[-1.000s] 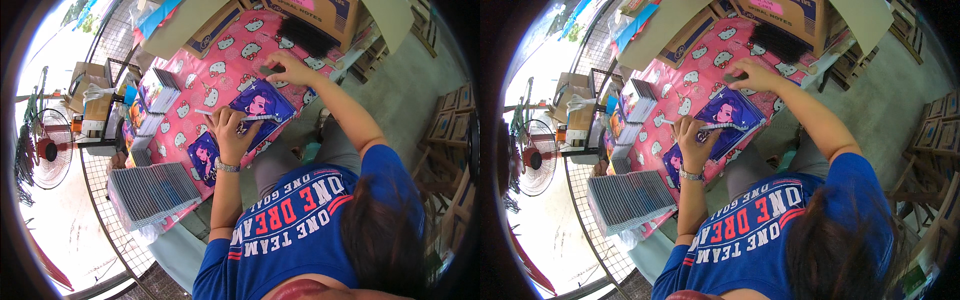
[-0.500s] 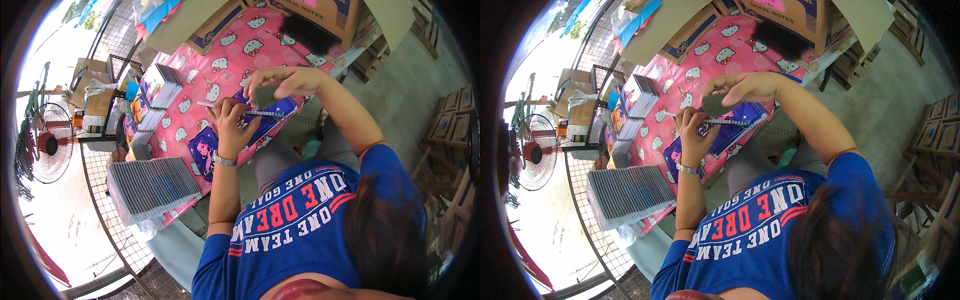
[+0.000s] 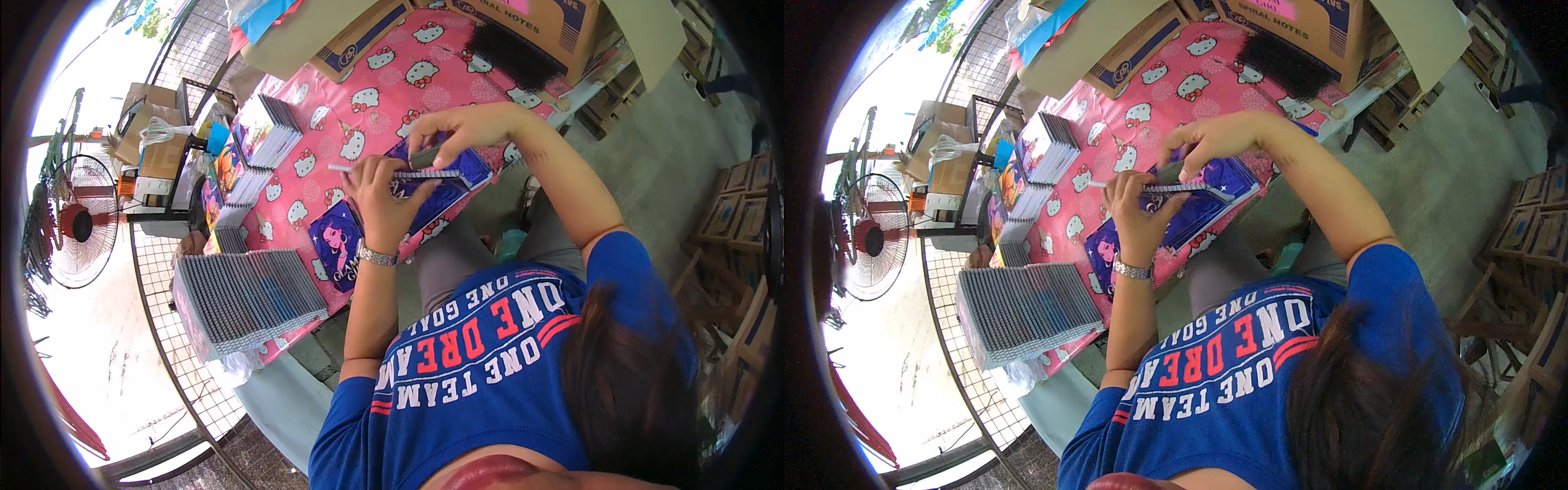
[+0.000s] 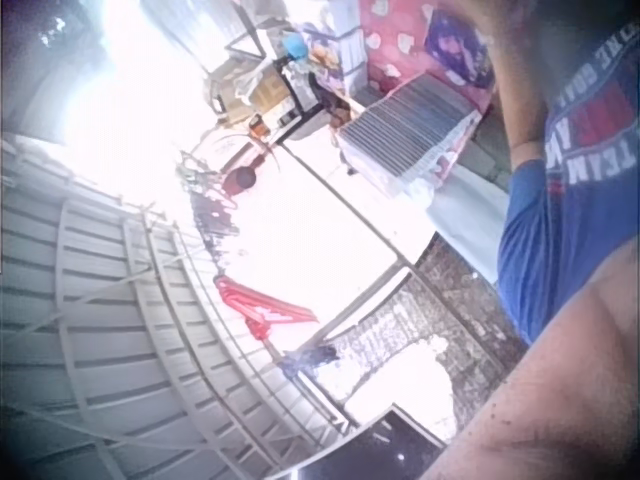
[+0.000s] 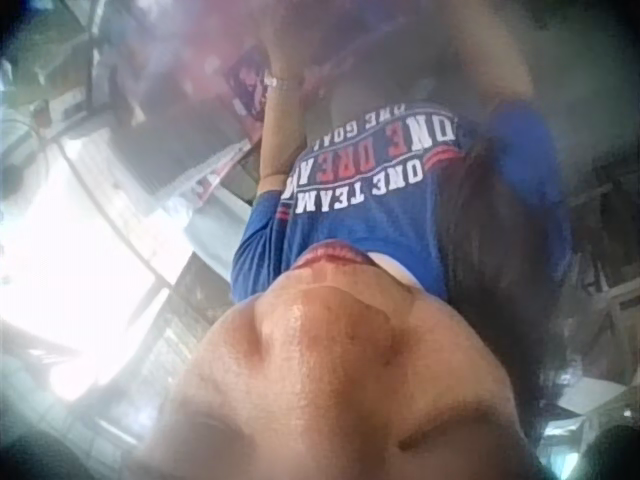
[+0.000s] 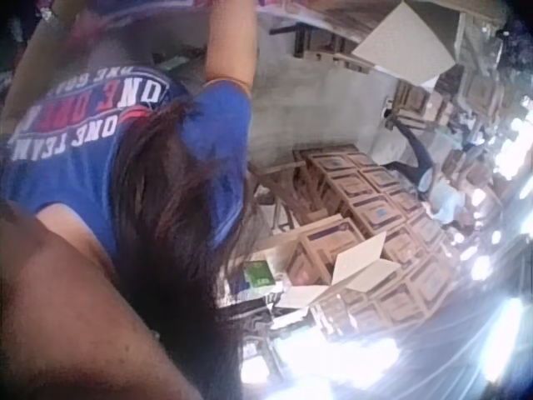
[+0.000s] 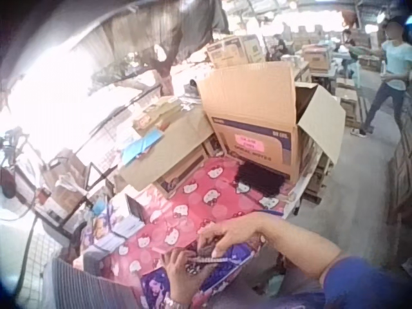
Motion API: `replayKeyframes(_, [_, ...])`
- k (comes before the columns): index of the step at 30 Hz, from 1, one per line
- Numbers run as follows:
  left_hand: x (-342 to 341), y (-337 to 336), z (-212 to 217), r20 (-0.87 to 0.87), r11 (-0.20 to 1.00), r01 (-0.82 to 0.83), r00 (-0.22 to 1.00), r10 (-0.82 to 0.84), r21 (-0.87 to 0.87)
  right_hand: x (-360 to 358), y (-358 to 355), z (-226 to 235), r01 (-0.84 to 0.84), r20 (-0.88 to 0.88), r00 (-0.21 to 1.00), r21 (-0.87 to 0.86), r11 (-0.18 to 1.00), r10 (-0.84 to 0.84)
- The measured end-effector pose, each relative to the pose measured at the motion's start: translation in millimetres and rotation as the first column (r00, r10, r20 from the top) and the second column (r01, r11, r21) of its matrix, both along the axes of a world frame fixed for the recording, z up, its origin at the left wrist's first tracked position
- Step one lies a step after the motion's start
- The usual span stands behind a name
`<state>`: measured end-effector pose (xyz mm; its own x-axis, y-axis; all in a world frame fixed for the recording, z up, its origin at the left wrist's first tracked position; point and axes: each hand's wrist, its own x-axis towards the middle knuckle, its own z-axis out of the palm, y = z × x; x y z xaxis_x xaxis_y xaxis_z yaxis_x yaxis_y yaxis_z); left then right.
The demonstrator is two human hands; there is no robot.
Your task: The person threads a spiral coil through the holes of a notebook cover and pages by hand.
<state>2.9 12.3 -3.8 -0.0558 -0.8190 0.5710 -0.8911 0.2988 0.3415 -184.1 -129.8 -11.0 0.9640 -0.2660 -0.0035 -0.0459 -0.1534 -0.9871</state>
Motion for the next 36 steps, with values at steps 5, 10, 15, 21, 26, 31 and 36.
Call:
replayKeyframes(5, [46, -8, -16, -0.019, 0.999, -0.022, 1.000, 0.022, 0.031, 17, 6, 17, -0.159, 0.346, 0.937, 0.306, 0.939, 0.046])
replayKeyframes(10, [38, -9, -7, -0.024, 0.999, -0.021, 0.999, 0.021, 0.031, 28, -4, 17, -0.178, 0.357, 0.926, 0.120, 0.977, 0.125])
replayKeyframes(15, [43, -9, -11, -0.072, 1.000, -0.006, 0.997, 0.006, -0.011, 34, -15, 2, -0.052, 0.179, 0.983, 0.085, 0.995, 0.036])
replayKeyframes(21, [47, -5, -9, -0.120, 1.000, -0.017, 0.993, 0.019, 0.020, 50, -17, -11, -0.030, 0.108, 0.994, 0.090, 0.996, 0.020])
replayKeyframes(26, [57, 3, -4, -0.159, 0.997, -0.039, 0.986, 0.048, 0.060, 62, -15, 21, -0.101, -0.133, 0.988, -0.170, 0.980, 0.079])
replayKeyframes(31, [88, 2, -15, -0.355, 0.977, 0.069, 0.935, 0.006, 0.200, 81, -13, 7, -0.345, 0.380, 0.897, 0.281, 0.896, 0.227])
replayKeyframes(36, [92, -4, -22, -0.550, 0.943, 0.165, 0.835, 0.022, 0.288, 85, -21, -4, -0.339, 0.407, 0.895, 0.357, 0.870, 0.182])
